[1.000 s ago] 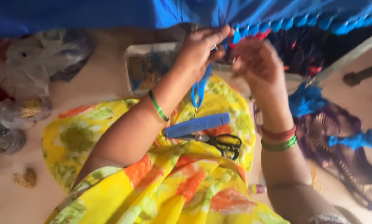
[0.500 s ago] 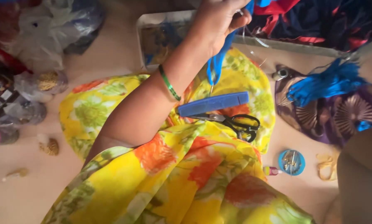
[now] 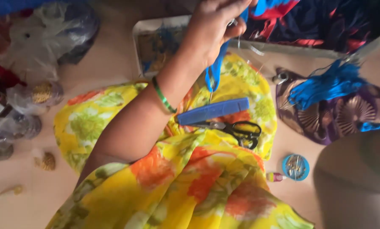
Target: The recorder is attaching decorative blue tassels to the edge of a blue sari or fabric using a needle, thread, and a comb.
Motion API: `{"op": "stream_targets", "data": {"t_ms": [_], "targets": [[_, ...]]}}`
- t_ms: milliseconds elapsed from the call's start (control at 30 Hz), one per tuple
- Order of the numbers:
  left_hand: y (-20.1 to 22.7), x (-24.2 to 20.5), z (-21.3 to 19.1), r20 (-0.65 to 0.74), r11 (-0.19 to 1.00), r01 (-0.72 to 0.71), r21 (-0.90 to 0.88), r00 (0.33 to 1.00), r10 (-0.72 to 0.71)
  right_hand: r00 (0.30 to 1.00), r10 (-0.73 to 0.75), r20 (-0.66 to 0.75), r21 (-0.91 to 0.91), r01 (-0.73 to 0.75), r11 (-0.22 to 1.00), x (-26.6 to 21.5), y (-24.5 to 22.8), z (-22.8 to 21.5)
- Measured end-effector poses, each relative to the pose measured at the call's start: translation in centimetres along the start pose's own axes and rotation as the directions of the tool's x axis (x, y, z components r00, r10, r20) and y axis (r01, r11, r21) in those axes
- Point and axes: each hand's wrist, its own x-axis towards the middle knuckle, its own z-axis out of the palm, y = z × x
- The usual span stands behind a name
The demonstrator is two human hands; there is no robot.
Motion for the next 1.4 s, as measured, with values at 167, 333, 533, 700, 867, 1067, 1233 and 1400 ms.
{"op": "stream_targets", "data": {"t_ms": [167,333,533,700,867,1067,1233,1400], "targets": [[0.6,0.1,0.4,-0.006,0.993,0.081,0.085,0.997,-0.081,0.996,-0.084,-0.025,-0.062,0.083,0.995,1.3,-6.1,11.4],[1.0,-0.2,0.6,0.001,0.995,0.082,0.058,0.997,-0.083,0.997,0.036,0.064,0.093,-0.042,0.995,1.6,-7.0,19.6],[2.4,-0.4,0.2,0.006,0.988,0.120,0.101,0.993,-0.121,0.973,-0.212,0.090,-0.401,0.230,0.887,2.8,-9.0,17.7],[4.9,-0.6,0.6,0.095,0.964,0.149,0.222,0.980,-0.173,0.890,-0.324,0.320,-0.635,0.455,0.623,6.1,-12.6,14.8],[5.4,-0.5,0.2,0.251,0.906,0.057,0.420,0.952,-0.176,0.775,-0.371,0.512,-0.625,0.632,0.459,10.1,-12.6,13.1],[3.5,-1.6,0.4,0.025,0.780,0.004,0.625,0.999,-0.025,0.565,-0.401,0.721,-0.405,0.813,0.417,13.2,-14.8,16.5],[0.4,-2.1,-0.1,0.066,0.841,-0.235,0.487,0.970,0.233,0.484,-0.391,0.783,-0.359,0.864,0.352,14.4,-14.3,17.8],[1.0,-3.0,1.2,-0.029,0.810,-0.328,0.486,0.920,0.390,0.557,-0.319,0.767,-0.482,0.828,0.287,14.5,-12.3,18.0]]}}
